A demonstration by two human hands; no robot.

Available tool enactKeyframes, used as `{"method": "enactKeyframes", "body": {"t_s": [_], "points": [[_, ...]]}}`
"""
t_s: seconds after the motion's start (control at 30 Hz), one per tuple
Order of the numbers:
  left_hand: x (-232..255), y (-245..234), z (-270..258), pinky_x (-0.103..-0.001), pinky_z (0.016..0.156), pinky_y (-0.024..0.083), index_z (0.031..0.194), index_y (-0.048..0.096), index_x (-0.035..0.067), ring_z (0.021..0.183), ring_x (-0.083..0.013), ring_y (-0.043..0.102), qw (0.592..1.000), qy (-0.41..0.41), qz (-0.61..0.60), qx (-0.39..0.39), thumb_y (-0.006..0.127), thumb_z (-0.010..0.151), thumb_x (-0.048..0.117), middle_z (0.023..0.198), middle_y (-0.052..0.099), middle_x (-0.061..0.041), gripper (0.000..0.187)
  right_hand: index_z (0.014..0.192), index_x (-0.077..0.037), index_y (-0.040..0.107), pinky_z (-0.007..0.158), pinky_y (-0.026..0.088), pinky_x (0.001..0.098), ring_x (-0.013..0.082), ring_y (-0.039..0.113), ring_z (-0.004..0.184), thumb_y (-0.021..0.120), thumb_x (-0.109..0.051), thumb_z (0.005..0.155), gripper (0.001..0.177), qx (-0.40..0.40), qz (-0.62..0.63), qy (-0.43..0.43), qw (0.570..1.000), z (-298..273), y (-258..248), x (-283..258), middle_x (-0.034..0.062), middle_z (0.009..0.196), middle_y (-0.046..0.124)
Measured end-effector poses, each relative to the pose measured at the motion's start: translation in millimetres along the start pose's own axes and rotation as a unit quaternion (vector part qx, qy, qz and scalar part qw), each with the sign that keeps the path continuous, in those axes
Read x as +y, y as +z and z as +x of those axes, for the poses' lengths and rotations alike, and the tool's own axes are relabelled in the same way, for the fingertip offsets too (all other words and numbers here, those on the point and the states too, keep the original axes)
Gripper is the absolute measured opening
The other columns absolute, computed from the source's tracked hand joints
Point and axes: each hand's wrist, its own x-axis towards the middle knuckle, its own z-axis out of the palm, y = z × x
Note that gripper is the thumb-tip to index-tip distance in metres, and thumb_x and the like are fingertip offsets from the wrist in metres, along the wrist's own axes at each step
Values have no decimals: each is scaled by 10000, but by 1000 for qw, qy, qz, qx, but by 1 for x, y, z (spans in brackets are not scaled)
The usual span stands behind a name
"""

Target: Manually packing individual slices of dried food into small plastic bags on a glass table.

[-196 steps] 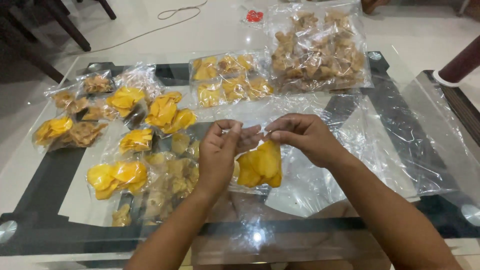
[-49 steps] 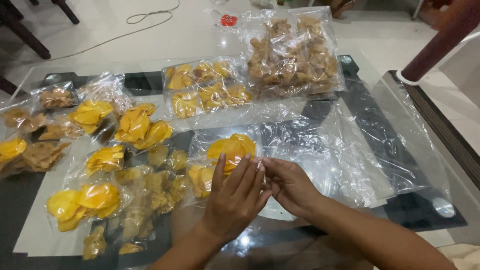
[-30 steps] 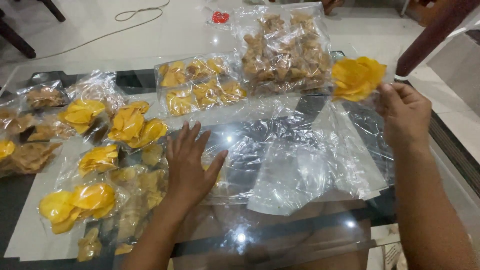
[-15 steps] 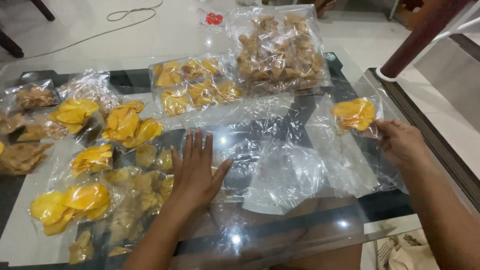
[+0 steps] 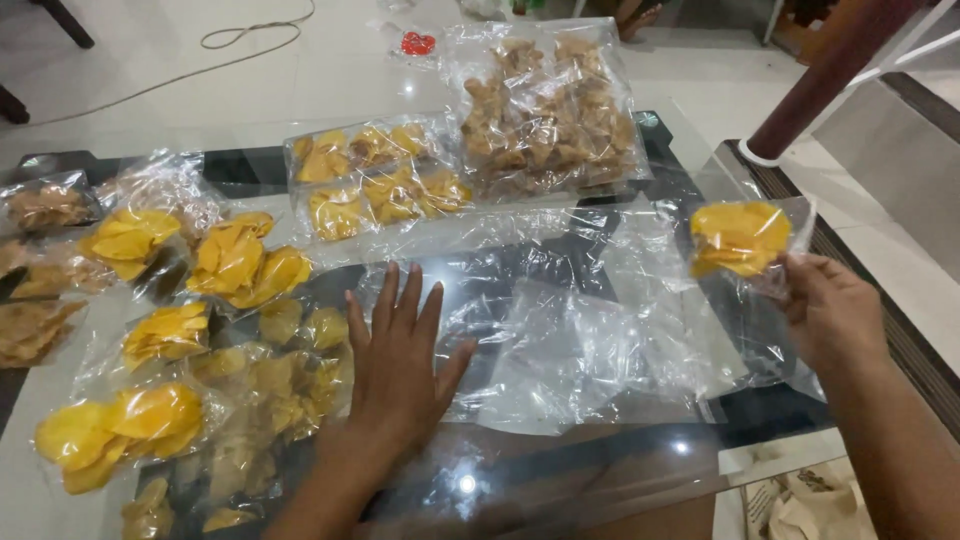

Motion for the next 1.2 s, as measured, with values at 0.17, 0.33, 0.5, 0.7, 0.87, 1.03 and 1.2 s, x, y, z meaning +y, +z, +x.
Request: {"method": "enactKeyframes", "body": {"t_s": [0.17,0.33,0.5,0.7,0.87,1.03,1.2], "points": [[53,9,13,-721,1186,64,1345,565,-35,1538,-428,194,995,84,-46,-41,635,927,430,1549,416,-266,629,1151,-106,614,825,565,181,28,594,868,588,-165,1100,83,-23,35,-15,999,-27,2,-19,-10,1020,599],[107,48,45,-689,1204,88,1353,548,-65,1538,-434,223,986,148,-18,-78,562,935,533,1566,395,-300,730,1100,-87,648,580,329,169,18,406,650,610,-188,1087,109,-92,36,-8,995,-39,0,-2,-39,825,524],[129,113,85,-686,1191,92,1490,372,-99,1533,-457,186,992,99,-22,-70,507,939,630,1602,290,-336,923,1229,-107,602,661,436,139,-8,468,710,554,-168,1176,93,7,13,-159,987,-50,-16,-4,-56,938,548],[114,148,79,-732,1156,189,1271,624,-55,1505,-419,314,990,100,7,-98,618,924,430,1441,560,-235,596,1182,-3,653,765,557,273,122,569,768,584,-107,1093,153,-74,-2,-41,996,-41,-18,25,96,987,657],[114,148,76,-676,1204,197,1029,739,-10,1400,-389,477,992,81,-32,-91,572,923,141,1371,631,-190,249,1209,61,627,763,544,314,218,655,809,568,-72,1073,199,-111,-104,-31,988,-49,-7,21,170,982,681],[116,125,83,-610,1208,229,1061,737,26,1353,-367,548,993,71,-82,-55,499,996,196,1263,705,-151,299,1450,90,474,765,591,402,332,697,862,557,-5,1008,460,-127,-149,4,981,-37,-11,16,282,993,690],[123,81,84,-583,1144,357,1123,725,51,1296,-338,606,975,94,-182,88,665,920,125,1262,711,-121,225,1125,49,586,849,572,393,280,658,849,578,-22,1019,128,-157,-21,70,985,-20,-14,18,191,952,633]]}}
